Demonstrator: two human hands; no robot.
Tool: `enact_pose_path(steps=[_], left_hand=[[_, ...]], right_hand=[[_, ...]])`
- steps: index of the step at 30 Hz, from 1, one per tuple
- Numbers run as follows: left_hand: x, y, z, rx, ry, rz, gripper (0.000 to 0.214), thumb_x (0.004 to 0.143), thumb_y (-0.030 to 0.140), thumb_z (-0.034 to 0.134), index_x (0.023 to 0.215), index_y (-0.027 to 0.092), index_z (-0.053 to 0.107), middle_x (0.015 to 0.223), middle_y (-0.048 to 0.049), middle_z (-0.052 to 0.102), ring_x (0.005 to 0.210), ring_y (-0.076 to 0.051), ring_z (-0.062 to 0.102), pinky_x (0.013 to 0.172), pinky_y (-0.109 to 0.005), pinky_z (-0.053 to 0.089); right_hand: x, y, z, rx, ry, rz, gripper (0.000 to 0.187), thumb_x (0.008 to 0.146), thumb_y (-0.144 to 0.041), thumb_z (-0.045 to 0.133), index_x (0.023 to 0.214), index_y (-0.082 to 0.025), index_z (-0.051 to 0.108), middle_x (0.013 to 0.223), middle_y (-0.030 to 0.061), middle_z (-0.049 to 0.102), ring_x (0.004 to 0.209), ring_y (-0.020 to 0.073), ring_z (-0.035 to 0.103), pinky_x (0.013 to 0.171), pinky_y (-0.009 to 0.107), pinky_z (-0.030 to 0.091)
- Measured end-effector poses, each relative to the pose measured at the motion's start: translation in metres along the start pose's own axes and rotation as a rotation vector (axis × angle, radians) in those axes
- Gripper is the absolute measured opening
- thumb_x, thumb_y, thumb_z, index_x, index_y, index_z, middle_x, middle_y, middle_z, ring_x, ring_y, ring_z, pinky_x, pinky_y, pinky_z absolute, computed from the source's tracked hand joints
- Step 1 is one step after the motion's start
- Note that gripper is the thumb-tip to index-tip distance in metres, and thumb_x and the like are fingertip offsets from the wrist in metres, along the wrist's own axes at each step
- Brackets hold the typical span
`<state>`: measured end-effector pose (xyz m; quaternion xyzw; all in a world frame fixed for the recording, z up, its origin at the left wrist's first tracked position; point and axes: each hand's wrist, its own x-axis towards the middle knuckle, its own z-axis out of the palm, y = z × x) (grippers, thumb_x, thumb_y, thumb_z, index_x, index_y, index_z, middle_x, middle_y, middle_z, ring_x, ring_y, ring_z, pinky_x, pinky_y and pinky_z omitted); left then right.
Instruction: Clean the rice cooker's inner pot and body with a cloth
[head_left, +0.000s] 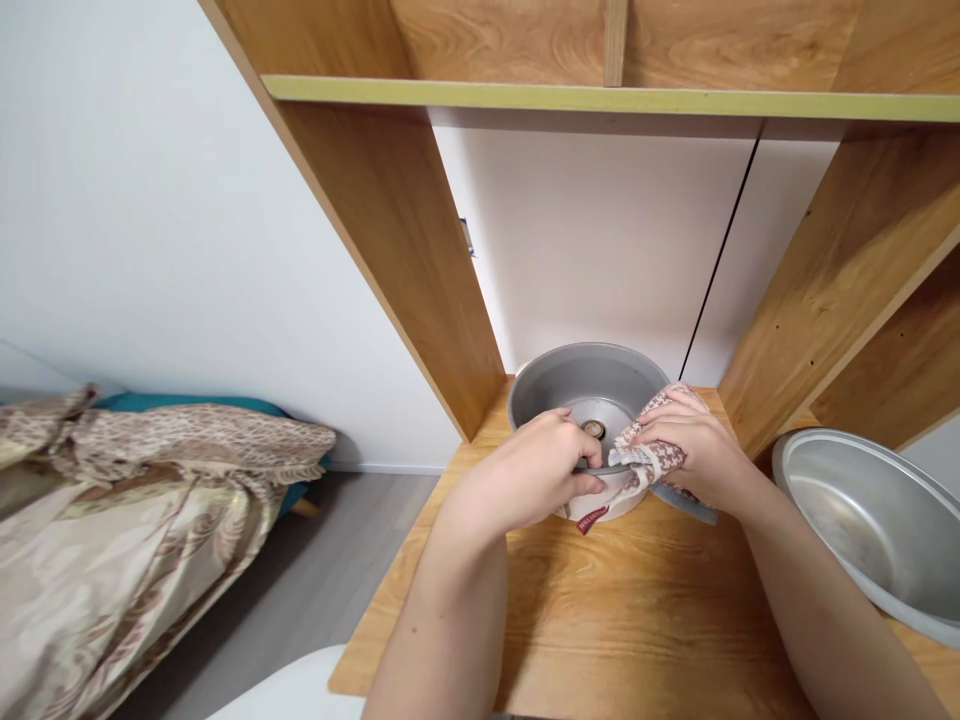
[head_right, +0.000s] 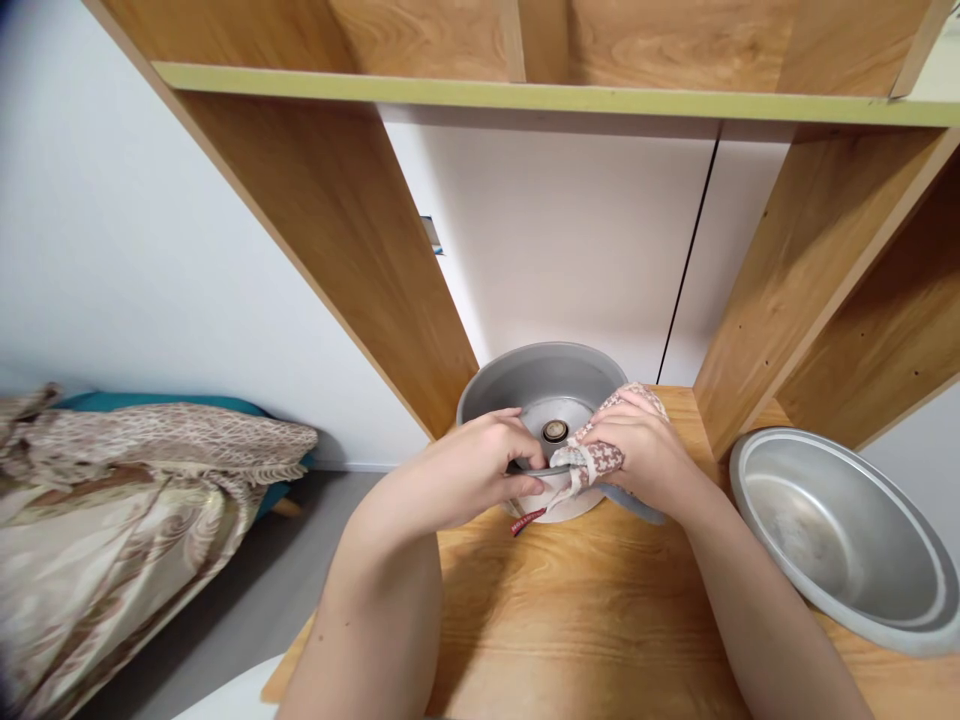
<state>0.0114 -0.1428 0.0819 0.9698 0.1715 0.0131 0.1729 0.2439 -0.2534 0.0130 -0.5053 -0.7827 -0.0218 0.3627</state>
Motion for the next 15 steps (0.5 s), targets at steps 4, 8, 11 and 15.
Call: enact_pose_path(steps=[4, 8, 11, 15], left_hand=[[0.000, -0.001, 0.001, -0.041, -0.020, -0.011, 0.019, 0.091, 0.020, 0.076, 0.072, 0.022, 0.074, 0.073, -0.0007, 0.072, 0.102, -0.024, 0.062, 0.086, -0.032, 0.044], [-0.001, -0.001, 0.002, -0.022, 0.010, -0.049, 0.008, 0.091, 0.025, 0.077, 0.083, 0.022, 0.076, 0.081, -0.0030, 0.074, 0.107, -0.026, 0.062, 0.085, -0.033, 0.044], [0.000, 0.003, 0.000, -0.012, 0.005, -0.077, 0.012, 0.090, 0.026, 0.075, 0.079, 0.022, 0.073, 0.079, -0.0035, 0.071, 0.103, -0.026, 0.065, 0.077, -0.032, 0.042], [0.003, 0.008, -0.002, 0.011, -0.014, -0.137, 0.016, 0.087, 0.025, 0.069, 0.072, 0.021, 0.067, 0.075, -0.0020, 0.069, 0.082, -0.021, 0.065, 0.067, -0.032, 0.036]], right_hand=[[-0.003, 0.000, -0.010, 0.110, -0.050, 0.072, 0.037, 0.091, -0.011, 0.067, 0.119, -0.032, 0.080, 0.124, 0.0046, 0.079, 0.138, 0.0315, 0.062, 0.125, 0.061, 0.034], [-0.006, -0.004, -0.031, 0.316, 0.110, 0.359, 0.028, 0.091, -0.029, 0.074, 0.118, -0.029, 0.082, 0.127, 0.0059, 0.079, 0.134, 0.0330, 0.065, 0.121, 0.057, 0.044], [-0.007, -0.009, -0.043, 0.454, 0.571, 0.682, 0.039, 0.082, -0.045, 0.084, 0.113, -0.021, 0.081, 0.114, 0.0084, 0.082, 0.106, 0.0307, 0.078, 0.097, 0.047, 0.061], [-0.008, -0.012, -0.051, 0.514, 0.983, 0.862, 0.058, 0.076, -0.066, 0.084, 0.108, -0.018, 0.078, 0.106, 0.0104, 0.082, 0.095, 0.0299, 0.078, 0.081, 0.041, 0.064]])
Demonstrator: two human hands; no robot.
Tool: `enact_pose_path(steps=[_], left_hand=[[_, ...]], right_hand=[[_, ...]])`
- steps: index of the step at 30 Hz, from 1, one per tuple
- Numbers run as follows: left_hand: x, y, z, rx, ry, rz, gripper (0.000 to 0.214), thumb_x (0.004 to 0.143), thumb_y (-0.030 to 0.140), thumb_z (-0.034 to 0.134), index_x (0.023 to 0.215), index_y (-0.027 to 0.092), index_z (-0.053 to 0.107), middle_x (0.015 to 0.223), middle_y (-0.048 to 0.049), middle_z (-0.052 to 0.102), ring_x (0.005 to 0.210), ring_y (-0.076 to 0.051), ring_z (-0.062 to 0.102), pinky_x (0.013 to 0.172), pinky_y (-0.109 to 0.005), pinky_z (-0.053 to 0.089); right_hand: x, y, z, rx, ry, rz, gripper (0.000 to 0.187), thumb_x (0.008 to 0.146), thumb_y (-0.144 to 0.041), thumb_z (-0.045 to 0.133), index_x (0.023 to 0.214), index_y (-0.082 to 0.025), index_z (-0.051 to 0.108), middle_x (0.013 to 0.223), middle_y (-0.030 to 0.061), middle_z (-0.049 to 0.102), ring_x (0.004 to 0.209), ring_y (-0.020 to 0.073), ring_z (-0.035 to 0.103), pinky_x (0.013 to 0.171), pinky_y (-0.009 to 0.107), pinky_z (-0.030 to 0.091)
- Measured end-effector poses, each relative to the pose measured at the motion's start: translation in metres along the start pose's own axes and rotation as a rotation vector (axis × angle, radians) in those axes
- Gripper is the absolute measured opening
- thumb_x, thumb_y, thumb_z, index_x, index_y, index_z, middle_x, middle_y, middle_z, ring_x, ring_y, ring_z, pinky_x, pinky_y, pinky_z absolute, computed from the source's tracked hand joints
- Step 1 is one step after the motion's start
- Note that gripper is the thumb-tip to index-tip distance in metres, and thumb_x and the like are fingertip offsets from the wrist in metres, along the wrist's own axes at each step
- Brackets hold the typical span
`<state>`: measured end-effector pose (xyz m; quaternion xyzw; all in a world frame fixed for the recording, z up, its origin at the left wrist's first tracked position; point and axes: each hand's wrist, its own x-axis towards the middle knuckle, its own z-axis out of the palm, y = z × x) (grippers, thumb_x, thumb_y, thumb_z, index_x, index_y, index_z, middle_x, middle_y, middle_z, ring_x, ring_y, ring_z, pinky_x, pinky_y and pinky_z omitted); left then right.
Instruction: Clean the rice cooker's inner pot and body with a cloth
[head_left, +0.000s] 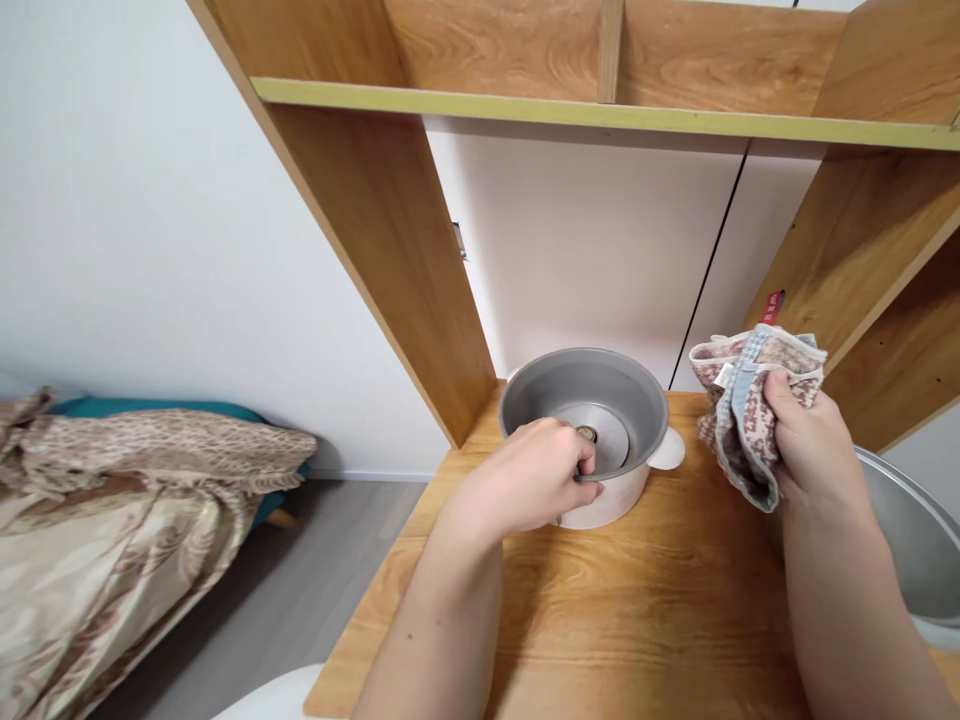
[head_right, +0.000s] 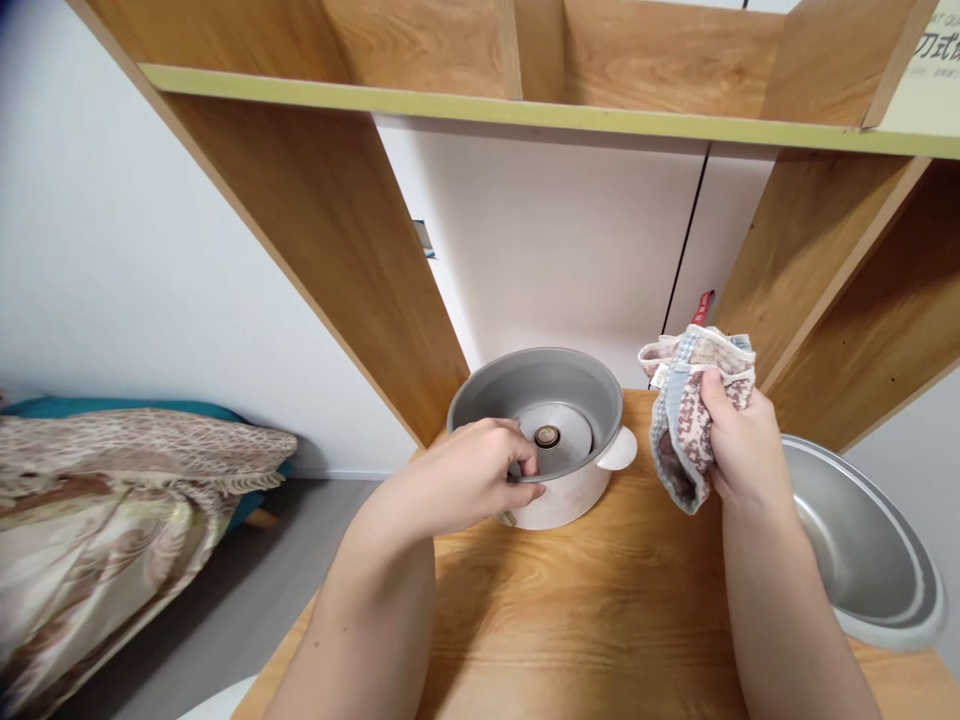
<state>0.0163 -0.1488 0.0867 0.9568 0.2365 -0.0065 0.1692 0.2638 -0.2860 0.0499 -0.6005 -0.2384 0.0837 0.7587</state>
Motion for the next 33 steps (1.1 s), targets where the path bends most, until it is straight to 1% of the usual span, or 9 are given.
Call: enact_pose_path(steps=[3, 6, 10, 12, 15, 17, 22, 30, 33], left_hand=[[0.001, 0.002, -0.001, 0.011, -0.011, -0.010, 0.017, 0.085, 0.025, 0.067, 0.070, 0.021, 0.065, 0.073, -0.0017, 0.068, 0.077, -0.019, 0.063, 0.065, -0.032, 0.034], [0.001, 0.002, -0.002, 0.014, -0.021, -0.012, 0.017, 0.086, 0.026, 0.067, 0.070, 0.021, 0.065, 0.073, -0.0021, 0.069, 0.078, -0.020, 0.063, 0.065, -0.032, 0.033], [0.001, 0.003, -0.002, 0.025, -0.032, -0.019, 0.017, 0.087, 0.027, 0.068, 0.072, 0.021, 0.066, 0.075, -0.0023, 0.070, 0.078, -0.020, 0.063, 0.064, -0.031, 0.033], [0.001, 0.003, -0.002, 0.038, -0.030, -0.012, 0.016, 0.088, 0.028, 0.068, 0.073, 0.021, 0.067, 0.075, -0.0025, 0.070, 0.079, -0.020, 0.064, 0.064, -0.031, 0.032], [0.002, 0.001, 0.001, 0.054, -0.020, 0.019, 0.017, 0.090, 0.028, 0.068, 0.074, 0.021, 0.066, 0.075, -0.0023, 0.070, 0.080, -0.020, 0.064, 0.065, -0.032, 0.031], [0.002, 0.000, 0.003, 0.059, -0.008, 0.047, 0.018, 0.091, 0.028, 0.069, 0.074, 0.021, 0.065, 0.075, -0.0020, 0.069, 0.080, -0.020, 0.063, 0.066, -0.032, 0.031], [0.003, -0.004, 0.008, 0.041, 0.021, 0.096, 0.023, 0.091, 0.024, 0.070, 0.070, 0.020, 0.062, 0.073, -0.0013, 0.065, 0.077, -0.019, 0.061, 0.065, -0.032, 0.030], [0.003, -0.001, 0.006, 0.068, 0.020, 0.116, 0.023, 0.090, 0.022, 0.072, 0.069, 0.020, 0.064, 0.071, -0.0011, 0.065, 0.074, -0.019, 0.061, 0.064, -0.031, 0.031], [0.002, 0.000, 0.005, 0.069, 0.025, 0.122, 0.024, 0.090, 0.021, 0.071, 0.068, 0.020, 0.062, 0.070, -0.0008, 0.064, 0.073, -0.018, 0.060, 0.064, -0.031, 0.031]], right_hand=[[0.002, 0.001, -0.002, -0.120, -0.064, 0.003, 0.059, 0.080, -0.075, 0.076, 0.098, -0.019, 0.078, 0.094, 0.0103, 0.081, 0.091, 0.0313, 0.077, 0.080, 0.041, 0.062], [0.001, 0.006, -0.002, -0.297, -0.169, -0.064, 0.058, 0.084, -0.077, 0.070, 0.088, -0.019, 0.077, 0.089, 0.0091, 0.080, 0.092, 0.0319, 0.075, 0.084, 0.040, 0.059], [-0.012, 0.018, 0.005, -0.522, -0.318, -0.067, 0.056, 0.092, -0.072, 0.058, 0.092, -0.019, 0.077, 0.093, 0.0088, 0.081, 0.097, 0.0327, 0.074, 0.092, 0.041, 0.055], [-0.023, 0.027, 0.008, -0.553, -0.420, -0.031, 0.054, 0.096, -0.068, 0.053, 0.099, -0.021, 0.077, 0.102, 0.0087, 0.081, 0.106, 0.0333, 0.073, 0.100, 0.042, 0.052], [-0.039, 0.041, 0.010, -0.517, -0.524, -0.034, 0.048, 0.097, -0.060, 0.055, 0.124, -0.023, 0.070, 0.126, 0.0088, 0.076, 0.122, 0.0312, 0.067, 0.111, 0.045, 0.046], [-0.046, 0.050, 0.009, -0.515, -0.547, -0.041, 0.050, 0.092, -0.054, 0.064, 0.132, -0.023, 0.064, 0.130, 0.0097, 0.073, 0.122, 0.0304, 0.066, 0.112, 0.047, 0.046], [-0.049, 0.063, 0.007, -0.486, -0.577, -0.098, 0.076, 0.076, -0.036, 0.078, 0.147, -0.026, 0.052, 0.136, 0.0100, 0.069, 0.129, 0.0303, 0.062, 0.115, 0.049, 0.044], [-0.043, 0.068, 0.002, -0.214, -0.651, 0.020, 0.064, 0.083, -0.053, 0.081, 0.135, -0.023, 0.059, 0.132, 0.0096, 0.071, 0.122, 0.0293, 0.066, 0.109, 0.047, 0.050], [-0.045, 0.065, 0.007, -0.123, -0.611, 0.146, 0.062, 0.082, -0.053, 0.082, 0.132, -0.023, 0.062, 0.128, 0.0087, 0.074, 0.118, 0.0294, 0.068, 0.105, 0.046, 0.052]])
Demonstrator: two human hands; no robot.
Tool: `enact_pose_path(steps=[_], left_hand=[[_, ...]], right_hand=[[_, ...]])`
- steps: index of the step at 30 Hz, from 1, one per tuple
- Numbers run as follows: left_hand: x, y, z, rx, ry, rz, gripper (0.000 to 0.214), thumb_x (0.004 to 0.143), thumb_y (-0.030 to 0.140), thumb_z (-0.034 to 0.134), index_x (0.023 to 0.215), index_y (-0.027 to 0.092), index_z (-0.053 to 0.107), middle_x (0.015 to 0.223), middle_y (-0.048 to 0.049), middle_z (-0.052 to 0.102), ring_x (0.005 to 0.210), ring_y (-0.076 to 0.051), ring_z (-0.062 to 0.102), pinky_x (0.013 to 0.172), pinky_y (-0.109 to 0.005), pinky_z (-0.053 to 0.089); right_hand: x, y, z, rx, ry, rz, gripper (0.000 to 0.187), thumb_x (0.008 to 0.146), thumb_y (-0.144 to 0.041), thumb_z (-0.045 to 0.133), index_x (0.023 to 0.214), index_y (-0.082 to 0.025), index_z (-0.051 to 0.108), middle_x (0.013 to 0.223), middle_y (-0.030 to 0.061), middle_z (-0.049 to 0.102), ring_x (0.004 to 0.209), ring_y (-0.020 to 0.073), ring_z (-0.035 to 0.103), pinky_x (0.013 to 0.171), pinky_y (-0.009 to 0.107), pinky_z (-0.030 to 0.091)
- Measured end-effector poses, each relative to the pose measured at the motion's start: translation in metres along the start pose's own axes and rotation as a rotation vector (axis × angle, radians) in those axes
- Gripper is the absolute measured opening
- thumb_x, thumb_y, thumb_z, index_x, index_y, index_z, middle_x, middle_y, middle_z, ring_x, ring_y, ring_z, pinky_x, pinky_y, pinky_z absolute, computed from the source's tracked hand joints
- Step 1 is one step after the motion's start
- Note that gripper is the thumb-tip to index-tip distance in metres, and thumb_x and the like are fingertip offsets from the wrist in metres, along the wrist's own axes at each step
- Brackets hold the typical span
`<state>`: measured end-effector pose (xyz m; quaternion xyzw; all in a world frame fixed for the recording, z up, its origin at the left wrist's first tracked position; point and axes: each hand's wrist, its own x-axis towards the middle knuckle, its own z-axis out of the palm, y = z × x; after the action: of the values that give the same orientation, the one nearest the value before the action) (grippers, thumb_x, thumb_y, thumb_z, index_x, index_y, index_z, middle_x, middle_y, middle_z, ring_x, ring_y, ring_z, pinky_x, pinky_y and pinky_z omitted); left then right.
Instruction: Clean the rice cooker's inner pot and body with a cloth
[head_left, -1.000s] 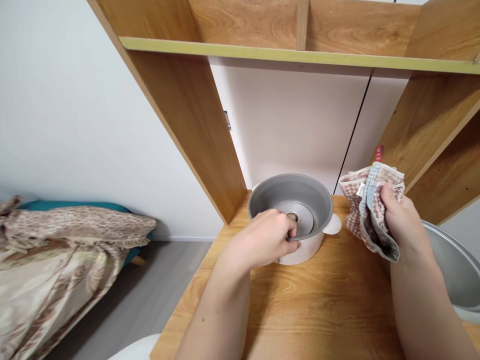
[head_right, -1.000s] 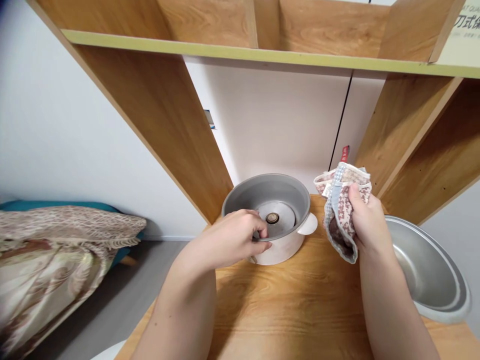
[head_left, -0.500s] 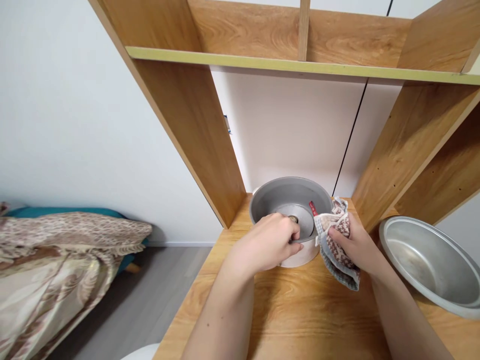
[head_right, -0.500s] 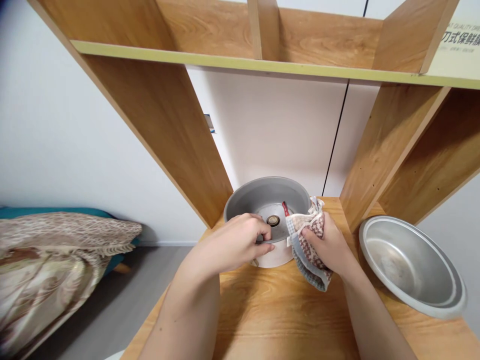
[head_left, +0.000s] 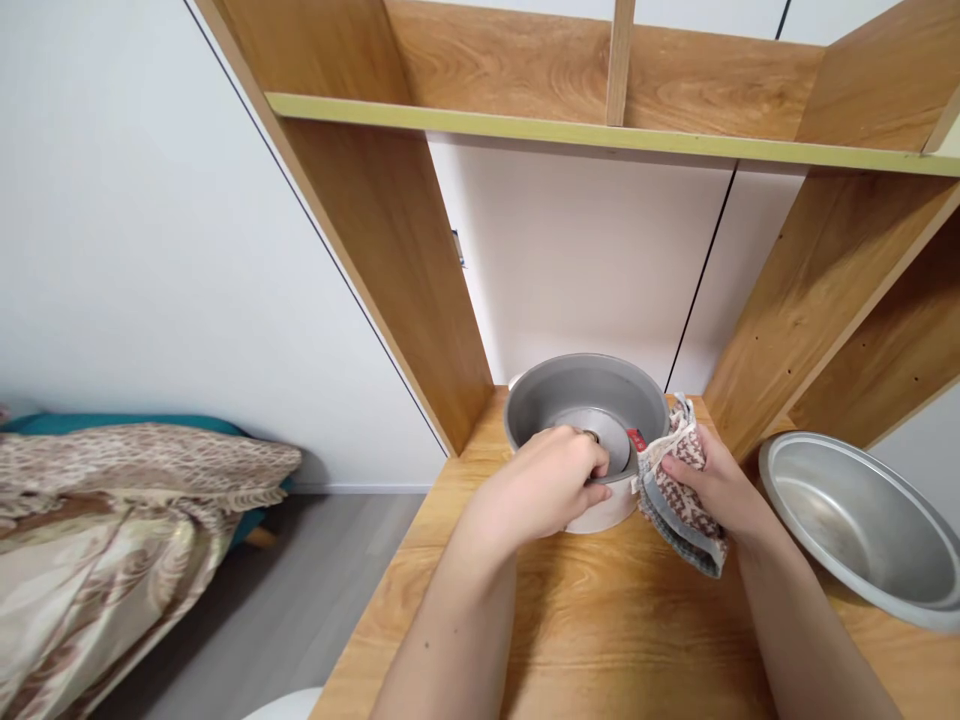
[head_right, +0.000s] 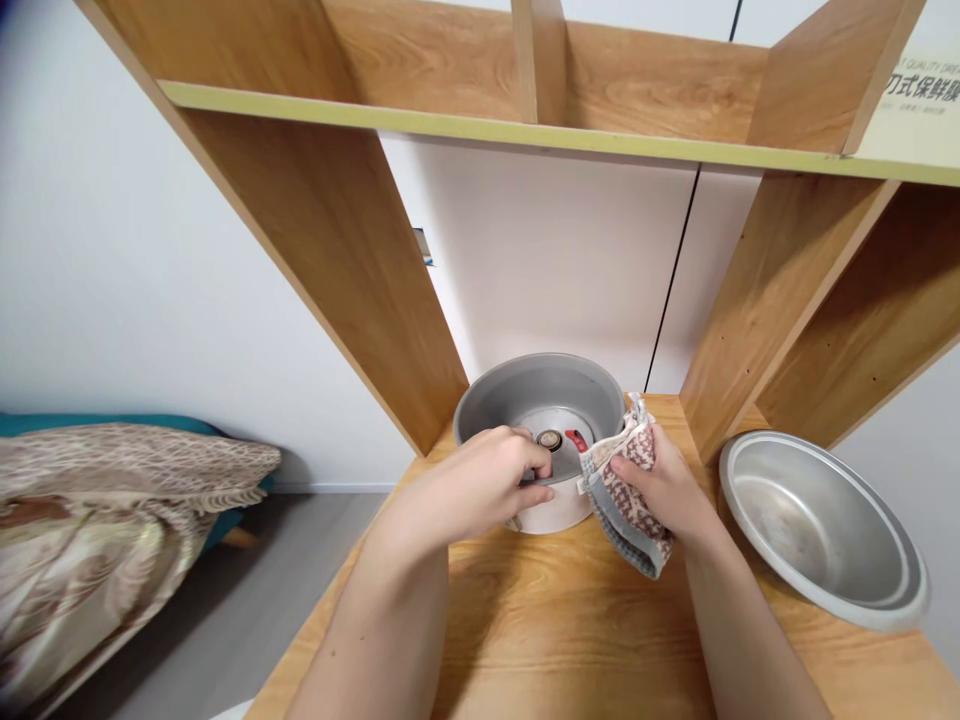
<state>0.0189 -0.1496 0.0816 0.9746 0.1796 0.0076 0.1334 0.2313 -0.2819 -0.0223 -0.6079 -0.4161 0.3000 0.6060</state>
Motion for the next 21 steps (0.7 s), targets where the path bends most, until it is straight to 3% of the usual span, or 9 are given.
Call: enact_pose_path(steps=[3, 9, 11, 17, 21], left_hand=[[0.000, 0.001, 0.000, -0.012, 0.007, 0.015, 0.025, 0.089, 0.019, 0.071, 0.066, 0.019, 0.060, 0.066, -0.0001, 0.060, 0.070, -0.018, 0.058, 0.063, -0.032, 0.030], [0.000, 0.000, 0.003, -0.020, 0.015, 0.019, 0.028, 0.089, 0.019, 0.070, 0.065, 0.020, 0.057, 0.065, -0.0001, 0.058, 0.068, -0.018, 0.054, 0.063, -0.032, 0.029], [0.000, 0.000, 0.003, -0.023, 0.018, 0.017, 0.028, 0.089, 0.019, 0.070, 0.065, 0.020, 0.057, 0.065, -0.0003, 0.058, 0.068, -0.017, 0.054, 0.063, -0.032, 0.028], [0.001, 0.001, 0.001, -0.020, -0.004, 0.011, 0.028, 0.089, 0.018, 0.069, 0.065, 0.019, 0.056, 0.065, 0.0003, 0.057, 0.068, -0.016, 0.052, 0.063, -0.032, 0.027], [0.001, -0.001, 0.002, -0.032, -0.006, 0.017, 0.029, 0.090, 0.019, 0.070, 0.065, 0.019, 0.055, 0.065, 0.0006, 0.057, 0.068, -0.016, 0.051, 0.064, -0.032, 0.028]], right_hand=[[0.005, -0.002, 0.005, 0.071, 0.088, 0.069, 0.056, 0.081, -0.053, 0.080, 0.125, -0.022, 0.067, 0.122, 0.0085, 0.077, 0.113, 0.0306, 0.070, 0.102, 0.044, 0.053], [0.020, 0.001, 0.008, -0.013, 0.217, -0.010, 0.048, 0.082, -0.050, 0.073, 0.119, -0.019, 0.073, 0.116, 0.0102, 0.079, 0.119, 0.0335, 0.069, 0.105, 0.045, 0.051], [0.018, 0.001, 0.009, 0.006, 0.216, -0.029, 0.052, 0.082, -0.052, 0.074, 0.123, -0.020, 0.071, 0.118, 0.0107, 0.079, 0.118, 0.0328, 0.070, 0.105, 0.045, 0.052], [0.000, -0.001, 0.009, 0.102, 0.058, 0.038, 0.063, 0.077, -0.051, 0.086, 0.127, -0.020, 0.067, 0.118, 0.0117, 0.078, 0.107, 0.0313, 0.073, 0.096, 0.045, 0.057], [0.005, 0.004, 0.009, 0.129, 0.139, 0.029, 0.056, 0.079, -0.056, 0.083, 0.120, -0.019, 0.071, 0.116, 0.0117, 0.079, 0.108, 0.0316, 0.073, 0.098, 0.045, 0.055]])
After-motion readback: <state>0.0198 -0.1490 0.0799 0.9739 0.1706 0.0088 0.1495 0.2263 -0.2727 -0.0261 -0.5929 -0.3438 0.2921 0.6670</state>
